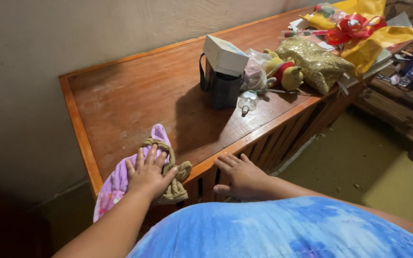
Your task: Cleaning various household items with a cloth and organizing them on a table and into a bag.
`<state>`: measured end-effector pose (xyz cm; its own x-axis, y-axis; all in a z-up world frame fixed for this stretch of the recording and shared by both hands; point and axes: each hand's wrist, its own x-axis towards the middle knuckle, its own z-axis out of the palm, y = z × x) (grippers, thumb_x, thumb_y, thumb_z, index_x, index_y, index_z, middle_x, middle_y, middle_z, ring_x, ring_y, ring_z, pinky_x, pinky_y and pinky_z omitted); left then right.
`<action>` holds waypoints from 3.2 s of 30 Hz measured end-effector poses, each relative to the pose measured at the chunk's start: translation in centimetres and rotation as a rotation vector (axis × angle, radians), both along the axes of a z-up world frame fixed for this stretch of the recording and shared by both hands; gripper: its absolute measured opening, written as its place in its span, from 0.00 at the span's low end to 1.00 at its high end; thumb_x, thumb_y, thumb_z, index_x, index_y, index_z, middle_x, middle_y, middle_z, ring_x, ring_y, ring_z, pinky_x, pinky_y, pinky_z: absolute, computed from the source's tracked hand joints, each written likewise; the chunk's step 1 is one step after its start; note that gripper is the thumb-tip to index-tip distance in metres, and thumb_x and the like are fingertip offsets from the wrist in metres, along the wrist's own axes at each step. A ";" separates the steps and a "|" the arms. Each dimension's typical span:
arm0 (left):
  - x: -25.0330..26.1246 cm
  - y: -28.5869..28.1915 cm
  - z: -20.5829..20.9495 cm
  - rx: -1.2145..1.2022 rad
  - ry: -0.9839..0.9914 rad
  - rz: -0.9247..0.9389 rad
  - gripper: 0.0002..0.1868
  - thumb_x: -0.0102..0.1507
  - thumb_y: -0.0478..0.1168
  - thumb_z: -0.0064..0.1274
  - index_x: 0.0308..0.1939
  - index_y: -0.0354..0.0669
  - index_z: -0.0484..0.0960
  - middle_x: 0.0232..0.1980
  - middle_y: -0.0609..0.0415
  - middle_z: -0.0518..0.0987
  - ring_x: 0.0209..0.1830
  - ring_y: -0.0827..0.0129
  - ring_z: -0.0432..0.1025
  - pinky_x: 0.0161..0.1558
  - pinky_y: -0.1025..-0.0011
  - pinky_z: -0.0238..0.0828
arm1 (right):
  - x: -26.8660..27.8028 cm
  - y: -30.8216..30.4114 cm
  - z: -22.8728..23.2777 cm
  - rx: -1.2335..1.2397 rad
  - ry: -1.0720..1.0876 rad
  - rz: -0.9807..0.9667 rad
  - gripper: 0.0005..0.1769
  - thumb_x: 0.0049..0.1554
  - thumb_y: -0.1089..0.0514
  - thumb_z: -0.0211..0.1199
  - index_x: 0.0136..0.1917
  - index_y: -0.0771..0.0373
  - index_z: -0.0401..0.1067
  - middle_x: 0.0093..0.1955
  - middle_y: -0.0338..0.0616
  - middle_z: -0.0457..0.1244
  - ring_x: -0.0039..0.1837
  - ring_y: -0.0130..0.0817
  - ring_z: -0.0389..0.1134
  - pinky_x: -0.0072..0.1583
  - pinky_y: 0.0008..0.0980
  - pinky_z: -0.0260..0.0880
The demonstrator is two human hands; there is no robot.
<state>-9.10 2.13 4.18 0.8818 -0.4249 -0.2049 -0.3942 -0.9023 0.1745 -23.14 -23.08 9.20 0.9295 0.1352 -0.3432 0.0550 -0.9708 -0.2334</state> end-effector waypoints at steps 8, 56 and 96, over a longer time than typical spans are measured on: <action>8.5 4.5 -2.7 0.034 -0.072 -0.192 0.41 0.63 0.70 0.40 0.78 0.68 0.55 0.85 0.66 0.37 0.85 0.58 0.27 0.76 0.38 0.21 | 3.7 6.1 -2.6 0.000 -0.141 -0.003 0.51 0.60 0.27 0.49 0.81 0.64 0.47 0.84 0.55 0.41 0.84 0.53 0.37 0.79 0.51 0.37; 45.7 5.0 -7.2 0.007 -0.024 -0.542 0.43 0.62 0.71 0.32 0.80 0.70 0.47 0.86 0.67 0.32 0.85 0.57 0.21 0.74 0.36 0.17 | 11.3 25.0 -6.5 -0.335 -0.300 -1.129 0.46 0.59 0.29 0.50 0.81 0.51 0.47 0.86 0.40 0.37 0.85 0.47 0.31 0.76 0.62 0.29; 62.6 -14.7 -8.9 -0.145 -0.136 -0.749 0.43 0.62 0.74 0.32 0.79 0.68 0.54 0.86 0.59 0.39 0.82 0.43 0.28 0.71 0.32 0.17 | 32.2 33.5 -6.2 -0.387 -0.349 -1.462 0.40 0.60 0.33 0.54 0.80 0.46 0.53 0.85 0.41 0.41 0.84 0.49 0.35 0.76 0.63 0.31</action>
<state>53.45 -12.57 -4.76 0.3618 -0.9322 -0.0123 -0.9167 -0.3582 0.1770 9.06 10.46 2.98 0.2068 -0.9719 0.1122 -0.9647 -0.2217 -0.1422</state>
